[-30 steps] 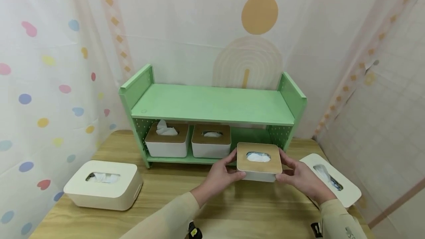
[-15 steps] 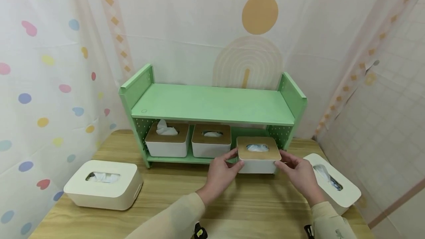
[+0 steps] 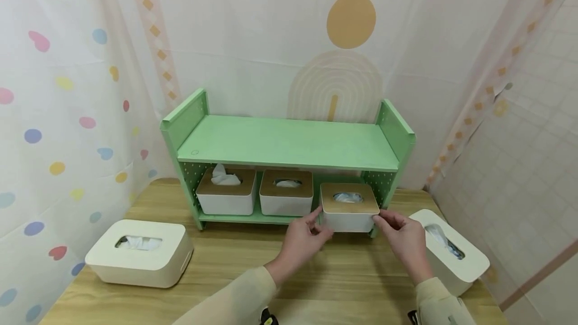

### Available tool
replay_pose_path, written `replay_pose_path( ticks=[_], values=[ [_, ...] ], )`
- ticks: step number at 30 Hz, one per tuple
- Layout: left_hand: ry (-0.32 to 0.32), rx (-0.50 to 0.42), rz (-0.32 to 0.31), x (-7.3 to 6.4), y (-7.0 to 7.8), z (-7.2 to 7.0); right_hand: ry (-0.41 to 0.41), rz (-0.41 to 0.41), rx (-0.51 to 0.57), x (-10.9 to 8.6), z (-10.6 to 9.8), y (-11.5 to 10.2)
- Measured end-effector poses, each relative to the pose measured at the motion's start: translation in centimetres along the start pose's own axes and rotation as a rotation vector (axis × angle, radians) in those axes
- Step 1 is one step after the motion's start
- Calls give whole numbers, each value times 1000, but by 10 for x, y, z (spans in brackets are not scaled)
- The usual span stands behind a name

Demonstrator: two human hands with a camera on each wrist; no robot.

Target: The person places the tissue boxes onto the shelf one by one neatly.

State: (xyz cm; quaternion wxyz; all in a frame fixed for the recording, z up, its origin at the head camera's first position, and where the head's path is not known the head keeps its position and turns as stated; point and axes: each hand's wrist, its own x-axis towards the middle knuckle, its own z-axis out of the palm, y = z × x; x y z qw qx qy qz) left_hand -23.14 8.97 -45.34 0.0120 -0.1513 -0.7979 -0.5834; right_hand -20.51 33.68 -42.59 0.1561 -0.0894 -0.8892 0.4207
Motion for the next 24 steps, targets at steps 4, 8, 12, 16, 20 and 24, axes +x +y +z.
replay_pose_path(
  ticks=[4, 8, 12, 16, 20, 24],
  values=[
    [-206, 10, 12, -3, -1, -5, -28, -104, -67, -2, -3, 0],
    [-302, 36, 10, -2, 0, -10, -165, -151, -122, -3, -7, 0],
    [-344, 4, -24, 1, 1, -12, -371, -147, -145, -2, -10, 1],
    [-359, -16, -49, 4, 1, -12, -508, -146, -144, 0, -12, 3],
    [-355, -10, -52, 8, 0, -11, -546, -161, -119, 3, -12, 5],
    [-347, -21, -54, 12, 1, -11, -560, -155, -88, 6, -11, 6]
  ],
)
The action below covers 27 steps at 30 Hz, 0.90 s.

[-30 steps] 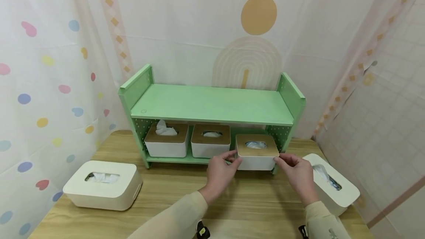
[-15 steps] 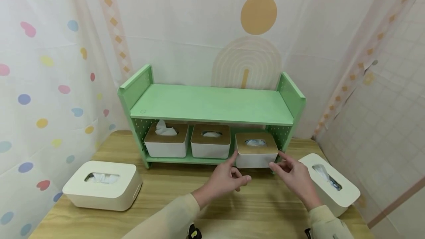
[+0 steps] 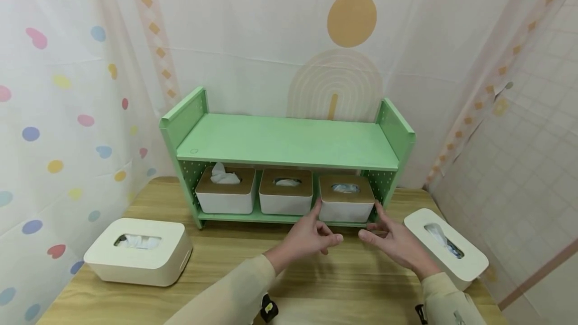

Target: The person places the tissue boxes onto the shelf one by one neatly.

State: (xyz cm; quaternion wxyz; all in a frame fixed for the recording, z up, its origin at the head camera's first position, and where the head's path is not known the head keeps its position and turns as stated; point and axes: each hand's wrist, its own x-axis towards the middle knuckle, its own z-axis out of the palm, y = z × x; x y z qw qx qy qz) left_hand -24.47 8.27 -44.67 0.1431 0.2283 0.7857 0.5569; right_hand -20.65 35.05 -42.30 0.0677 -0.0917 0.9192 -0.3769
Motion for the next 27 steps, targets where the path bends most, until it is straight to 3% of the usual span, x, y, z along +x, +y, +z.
replay_pose_path(
  ticks=[17, 27],
  values=[
    [21, 1, -55, 15, 0, -1, -32, 47, 54, 9, 0, -3],
    [26, 41, -69, 14, -2, -1, -53, 54, 73, 10, 1, -3]
  ],
)
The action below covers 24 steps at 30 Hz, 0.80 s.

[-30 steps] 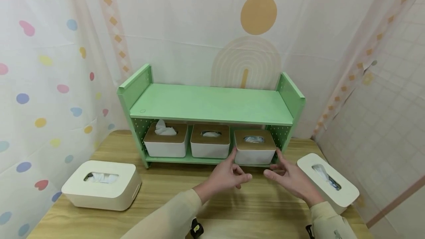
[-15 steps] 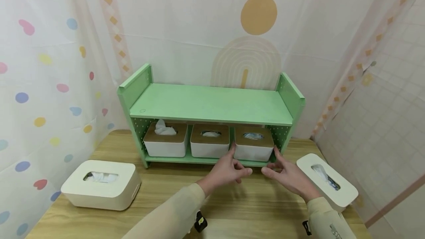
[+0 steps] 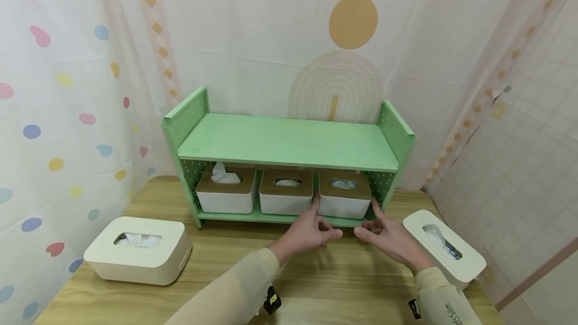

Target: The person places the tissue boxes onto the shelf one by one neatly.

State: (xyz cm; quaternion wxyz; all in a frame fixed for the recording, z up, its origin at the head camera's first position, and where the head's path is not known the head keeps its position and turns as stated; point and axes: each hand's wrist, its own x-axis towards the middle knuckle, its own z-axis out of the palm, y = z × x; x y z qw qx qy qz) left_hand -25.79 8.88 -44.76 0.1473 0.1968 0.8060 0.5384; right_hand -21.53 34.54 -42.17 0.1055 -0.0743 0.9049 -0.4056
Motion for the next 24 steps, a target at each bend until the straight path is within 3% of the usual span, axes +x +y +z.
replay_pose_path(
  ticks=[6, 13, 16, 20, 22, 24],
  values=[
    [-20, 115, 58, -9, -5, -2, 10, 7, -31, -6, 1, -1],
    [-59, 212, 108, -39, -19, -14, 109, -34, -98, -32, -6, -4],
    [-78, 248, 109, -54, -28, -25, 201, -98, -139, -45, -13, -4],
    [-77, 250, 109, -74, -40, -40, 418, -153, -206, -59, -26, 6],
    [-60, 255, 107, -84, -46, -48, 518, -105, -234, -65, -36, 14],
    [-42, 262, 109, -93, -54, -56, 613, -5, -284, -69, -48, 26]
  ],
)
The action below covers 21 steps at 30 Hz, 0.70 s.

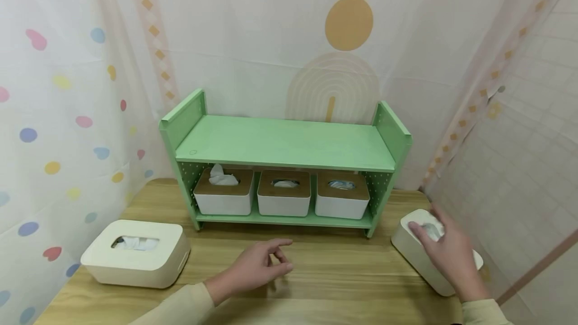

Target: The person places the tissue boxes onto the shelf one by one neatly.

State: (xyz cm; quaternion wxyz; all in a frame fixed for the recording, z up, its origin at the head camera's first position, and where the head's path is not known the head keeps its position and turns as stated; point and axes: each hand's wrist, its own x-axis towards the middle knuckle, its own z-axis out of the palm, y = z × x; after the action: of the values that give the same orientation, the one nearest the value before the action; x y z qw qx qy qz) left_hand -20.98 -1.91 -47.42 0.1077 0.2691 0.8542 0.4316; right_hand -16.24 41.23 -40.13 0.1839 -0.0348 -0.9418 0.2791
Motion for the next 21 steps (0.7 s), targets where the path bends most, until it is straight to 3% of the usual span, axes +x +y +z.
replay_pose_path(
  ticks=[4, 8, 10, 16, 21],
  values=[
    [23, 8, -24, -21, -15, -13, 14, 237, -159, 6, -12, 29],
    [48, -1, -40, -34, -26, -21, -66, 369, -212, 3, -15, 50],
    [66, -15, -44, -38, -30, -25, -106, 383, -215, 1, -14, 56],
    [84, -56, -67, -42, -38, -30, -156, 299, -257, 2, -2, 61],
    [72, -59, -85, -44, -42, -28, -191, 389, -260, 4, 7, 58]
  ],
)
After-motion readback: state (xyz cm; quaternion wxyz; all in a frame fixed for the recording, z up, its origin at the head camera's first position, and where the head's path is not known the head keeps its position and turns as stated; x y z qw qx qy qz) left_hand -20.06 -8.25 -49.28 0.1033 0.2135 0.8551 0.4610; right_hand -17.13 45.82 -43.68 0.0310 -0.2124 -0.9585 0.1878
